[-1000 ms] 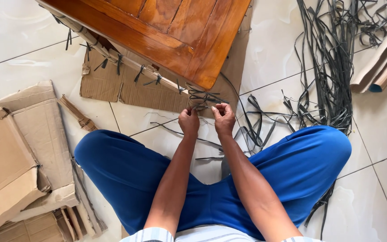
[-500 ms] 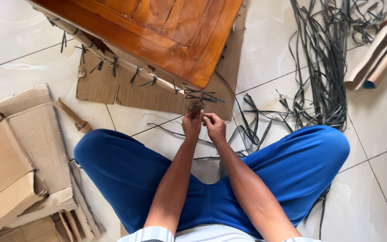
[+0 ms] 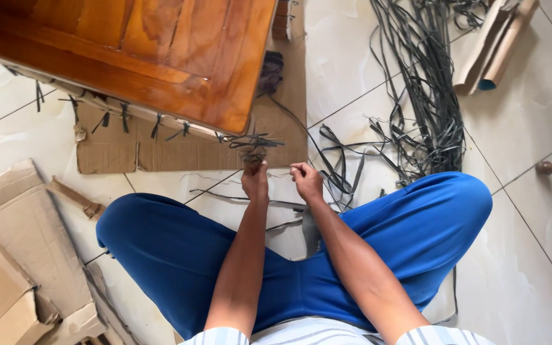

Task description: Wrapping furniture legs with plastic strips and covering the seat with cardboard for protection.

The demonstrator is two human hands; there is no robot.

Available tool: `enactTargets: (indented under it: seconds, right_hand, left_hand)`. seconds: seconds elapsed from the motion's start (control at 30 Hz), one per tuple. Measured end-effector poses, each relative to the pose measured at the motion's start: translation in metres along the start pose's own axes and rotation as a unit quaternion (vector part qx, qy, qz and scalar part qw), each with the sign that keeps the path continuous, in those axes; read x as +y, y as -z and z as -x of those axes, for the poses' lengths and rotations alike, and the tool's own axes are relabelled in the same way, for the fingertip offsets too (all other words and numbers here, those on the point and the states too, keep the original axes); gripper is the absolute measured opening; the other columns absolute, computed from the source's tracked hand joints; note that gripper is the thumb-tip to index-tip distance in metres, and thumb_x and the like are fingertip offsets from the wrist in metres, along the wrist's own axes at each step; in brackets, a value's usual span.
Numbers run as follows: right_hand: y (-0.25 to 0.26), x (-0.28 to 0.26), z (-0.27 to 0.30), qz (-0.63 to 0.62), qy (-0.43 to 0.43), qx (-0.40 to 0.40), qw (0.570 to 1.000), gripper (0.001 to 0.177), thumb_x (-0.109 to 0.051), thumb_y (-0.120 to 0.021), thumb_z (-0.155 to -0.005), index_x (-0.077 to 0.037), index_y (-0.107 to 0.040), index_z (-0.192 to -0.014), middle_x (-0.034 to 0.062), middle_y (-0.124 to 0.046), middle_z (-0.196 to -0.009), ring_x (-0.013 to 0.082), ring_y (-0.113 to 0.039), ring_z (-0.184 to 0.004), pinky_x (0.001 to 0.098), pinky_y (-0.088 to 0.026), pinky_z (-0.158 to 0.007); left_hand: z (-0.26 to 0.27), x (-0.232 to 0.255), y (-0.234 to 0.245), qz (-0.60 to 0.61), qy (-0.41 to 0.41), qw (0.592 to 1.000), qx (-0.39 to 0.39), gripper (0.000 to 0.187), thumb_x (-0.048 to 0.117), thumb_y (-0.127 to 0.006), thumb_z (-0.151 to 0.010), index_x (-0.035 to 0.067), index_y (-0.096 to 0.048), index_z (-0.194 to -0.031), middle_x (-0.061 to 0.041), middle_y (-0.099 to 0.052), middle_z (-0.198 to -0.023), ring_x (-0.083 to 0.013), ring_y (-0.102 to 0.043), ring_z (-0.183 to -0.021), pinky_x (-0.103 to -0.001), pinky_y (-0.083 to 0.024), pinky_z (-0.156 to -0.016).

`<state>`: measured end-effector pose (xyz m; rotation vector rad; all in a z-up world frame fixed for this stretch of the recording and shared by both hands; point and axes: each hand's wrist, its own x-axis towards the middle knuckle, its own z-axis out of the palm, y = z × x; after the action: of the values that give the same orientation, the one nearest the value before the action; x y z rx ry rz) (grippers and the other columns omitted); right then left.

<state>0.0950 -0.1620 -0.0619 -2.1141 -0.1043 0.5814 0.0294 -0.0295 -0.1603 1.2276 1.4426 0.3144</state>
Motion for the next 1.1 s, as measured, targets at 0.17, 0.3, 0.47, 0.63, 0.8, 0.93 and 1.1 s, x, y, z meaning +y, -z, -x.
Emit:
enactTargets:
  seconds: [0.17, 0.3, 0.47, 0.63, 0.8, 0.93, 1.1]
  right_hand:
    - [0.027, 0.041, -0.039, 0.037, -0.005, 0.090, 0.995, 0.018, -0.025, -0.070, -0.090, -0.024, -0.080, -0.106, 0.0038, -0.076, -0.086, 0.0236, -0.075, -0.085, 0.0385, -0.058, -0.083]
    - [0.058, 0.047, -0.058, 0.157, 0.008, 0.123, 0.980, 0.026, -0.024, -0.066, -0.092, -0.017, -0.074, -0.115, 0.0059, -0.067, -0.127, 0.0331, -0.069, -0.115, 0.0454, -0.053, -0.103]
    - [0.095, 0.043, -0.078, 0.237, 0.003, 0.085, 0.968, 0.034, -0.015, -0.060, -0.095, -0.004, -0.068, -0.126, 0.0142, -0.045, -0.154, 0.0441, -0.055, -0.133, 0.0543, -0.043, -0.115]
    - [0.103, 0.089, -0.119, 0.309, -0.047, -0.029, 0.949, 0.042, -0.019, -0.055, -0.099, -0.010, -0.064, -0.139, 0.0068, -0.030, -0.168, 0.0444, -0.050, -0.140, 0.0567, -0.043, -0.115]
    - [0.095, 0.078, -0.100, 0.312, -0.025, -0.039, 0.949, 0.036, -0.022, -0.052, -0.100, -0.017, -0.070, -0.130, 0.0078, -0.056, -0.146, 0.0404, -0.060, -0.130, 0.0547, -0.048, -0.110]
    - [0.085, 0.079, -0.088, 0.284, 0.036, -0.043, 0.957, 0.033, -0.024, -0.054, -0.099, -0.020, -0.074, -0.125, 0.0107, -0.067, -0.130, 0.0380, -0.065, -0.124, 0.0506, -0.051, -0.106]
    - [0.097, 0.102, -0.100, 0.206, 0.154, 0.108, 0.960, 0.021, -0.015, -0.063, -0.092, -0.014, -0.074, -0.109, 0.0116, -0.071, -0.108, 0.0349, -0.067, -0.113, 0.0448, -0.051, -0.103]
  left_hand:
    - [0.042, 0.019, -0.004, -0.075, 0.010, 0.996, -0.052, 0.035, 0.045, -0.083, -0.076, 0.023, -0.077, -0.103, 0.001, -0.078, -0.099, -0.0242, -0.071, -0.110, -0.039, -0.050, -0.100]
    - [0.058, 0.023, -0.007, -0.158, -0.020, 0.976, -0.146, 0.033, 0.046, -0.080, -0.079, 0.029, -0.078, -0.106, 0.004, -0.078, -0.099, -0.0215, -0.070, -0.110, -0.038, -0.052, -0.099]
    - [0.065, 0.021, -0.006, -0.228, -0.041, 0.952, -0.200, 0.033, 0.051, -0.076, -0.079, 0.032, -0.077, -0.107, 0.007, -0.078, -0.099, -0.0193, -0.071, -0.110, -0.037, -0.053, -0.098]
    - [0.068, 0.022, -0.001, -0.260, -0.047, 0.939, -0.220, 0.033, 0.052, -0.074, -0.081, 0.034, -0.077, -0.108, 0.009, -0.078, -0.101, -0.0173, -0.071, -0.111, -0.037, -0.053, -0.099]
    - [0.076, 0.035, 0.003, -0.267, -0.045, 0.934, -0.232, 0.033, 0.048, -0.070, -0.084, 0.030, -0.077, -0.111, 0.003, -0.078, -0.106, -0.0206, -0.071, -0.113, -0.040, -0.052, -0.102]
    - [0.082, 0.039, -0.003, -0.277, -0.047, 0.929, -0.241, 0.033, 0.048, -0.070, -0.085, 0.030, -0.076, -0.112, 0.003, -0.078, -0.107, -0.0208, -0.071, -0.113, -0.040, -0.052, -0.102]
    - [0.095, 0.046, -0.007, -0.269, -0.061, 0.924, -0.264, 0.033, 0.044, -0.068, -0.087, 0.025, -0.076, -0.113, -0.001, -0.078, -0.109, -0.0243, -0.071, -0.113, -0.042, -0.051, -0.103]
